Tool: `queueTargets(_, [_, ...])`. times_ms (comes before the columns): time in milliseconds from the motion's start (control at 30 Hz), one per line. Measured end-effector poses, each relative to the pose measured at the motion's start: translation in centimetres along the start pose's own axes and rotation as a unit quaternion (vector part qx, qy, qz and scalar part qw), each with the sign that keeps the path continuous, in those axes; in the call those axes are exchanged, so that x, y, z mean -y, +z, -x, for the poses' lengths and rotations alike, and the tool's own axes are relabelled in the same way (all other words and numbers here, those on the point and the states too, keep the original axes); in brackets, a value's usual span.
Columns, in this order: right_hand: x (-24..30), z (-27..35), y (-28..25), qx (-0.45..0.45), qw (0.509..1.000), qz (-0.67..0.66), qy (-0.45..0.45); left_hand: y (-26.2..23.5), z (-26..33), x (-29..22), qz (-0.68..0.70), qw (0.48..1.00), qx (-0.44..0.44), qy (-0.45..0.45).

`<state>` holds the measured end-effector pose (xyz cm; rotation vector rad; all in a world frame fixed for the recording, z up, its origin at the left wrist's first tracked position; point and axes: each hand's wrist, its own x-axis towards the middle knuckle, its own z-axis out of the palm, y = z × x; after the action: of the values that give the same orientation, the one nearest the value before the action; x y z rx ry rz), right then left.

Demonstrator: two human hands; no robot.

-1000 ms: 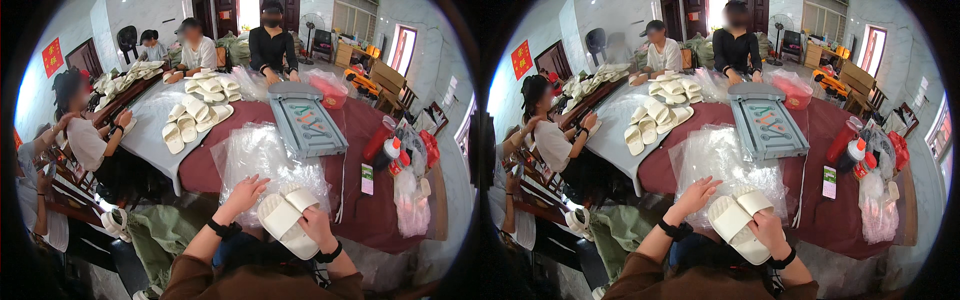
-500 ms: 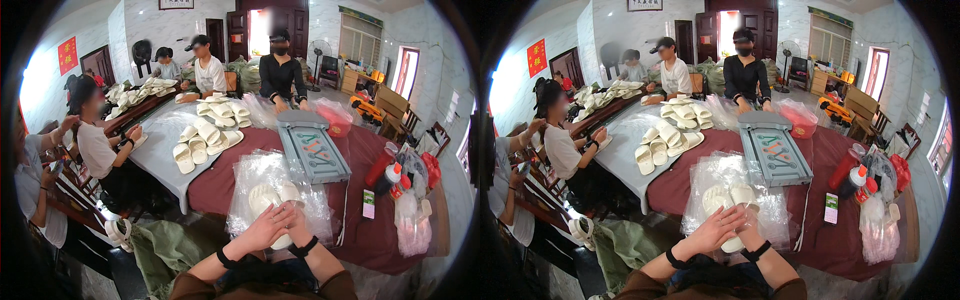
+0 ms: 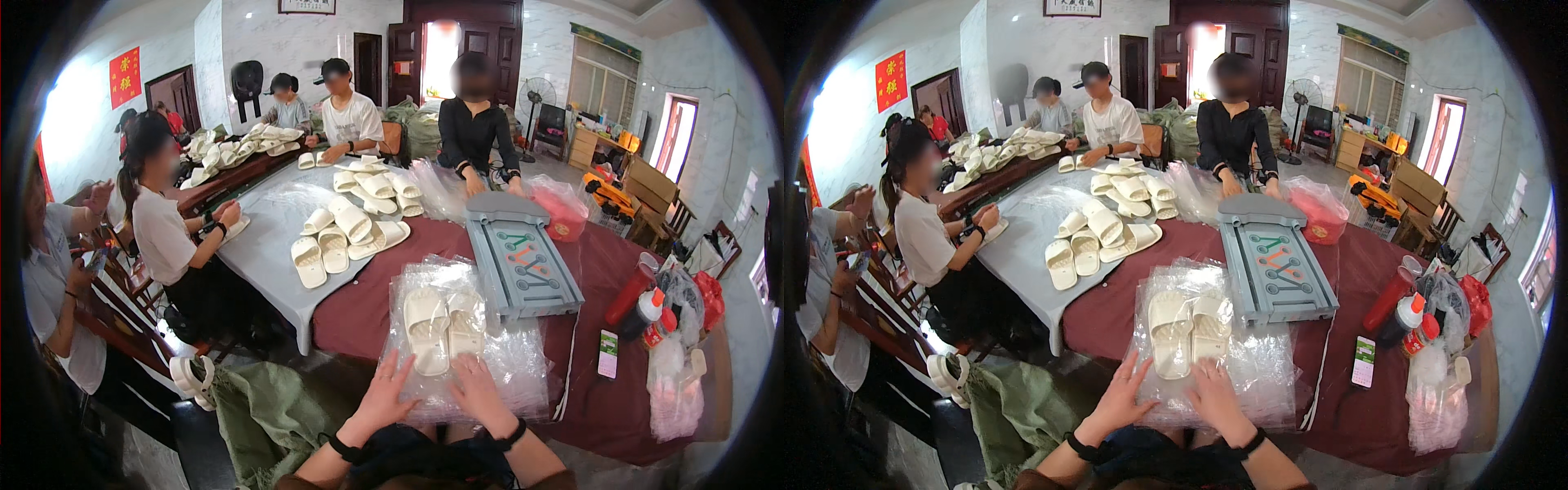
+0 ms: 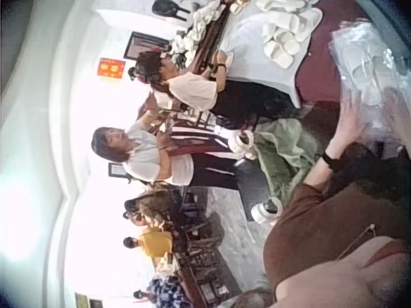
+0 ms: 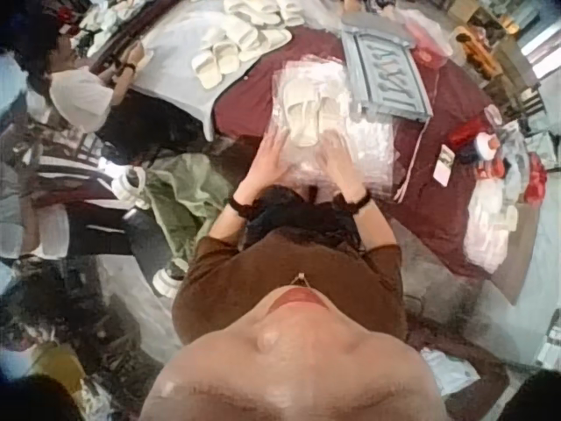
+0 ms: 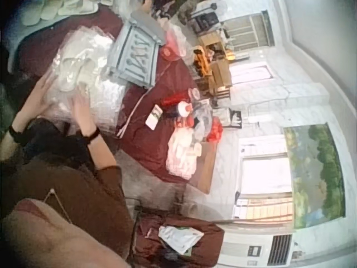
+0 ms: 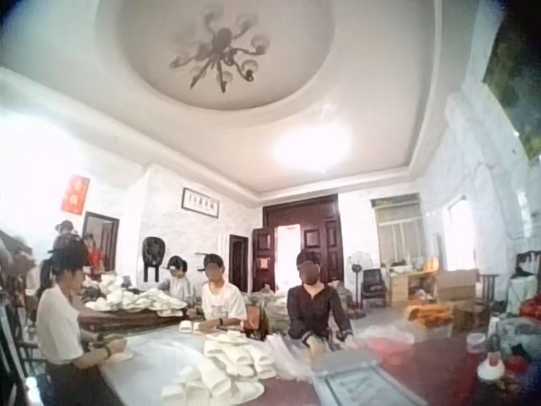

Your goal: The person is placing finished white slippers into plastic bags.

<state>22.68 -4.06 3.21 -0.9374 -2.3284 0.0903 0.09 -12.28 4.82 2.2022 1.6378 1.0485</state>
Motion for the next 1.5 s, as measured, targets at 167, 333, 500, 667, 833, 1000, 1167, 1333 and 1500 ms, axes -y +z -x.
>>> queueTargets(167, [3.4,2.9,-9.9,0.233,0.907,-0.311,0.163,0.4,2.6,0.5,0.073,0.985,-0.016,-0.157])
queueTargets(333, [-0.3,0.6,-10.2,-0.164,0.959,-0.133,0.191,0.6,3.3,0.6,0.178,0.954,-0.054,-0.233])
queueTargets(500, [-4.5,2.0,-5.4,-0.099,0.949,-0.115,0.277,0.1,4.0,0.5,0.207,0.951,-0.035,-0.227])
queueTargets(667, [-7.8,6.4,-3.0,-0.084,0.914,-0.225,0.326,-0.6,5.2,1.4,0.189,0.965,0.014,-0.183])
queueTargets(833, [-8.4,6.9,-6.2,-0.109,0.942,-0.181,0.262,-2.2,6.0,5.3,0.407,0.885,0.100,-0.202])
queueTargets(1000, [-5.4,4.2,-8.8,-0.049,0.993,0.086,0.059,-3.8,3.9,3.7,-0.001,0.992,-0.027,-0.127])
queueTargets(1167, [-5.0,4.4,-8.1,0.014,1.000,-0.008,0.010,-1.0,2.1,4.0,-0.076,0.996,0.011,0.054])
queueTargets(1333, [-5.1,5.4,-9.4,-0.008,0.991,-0.126,0.041,0.1,3.3,3.6,0.150,0.988,0.018,0.039])
queueTargets(1500, [-3.8,4.9,-9.0,-0.062,0.980,-0.169,0.088,0.8,3.7,4.7,0.160,0.986,-0.044,0.019])
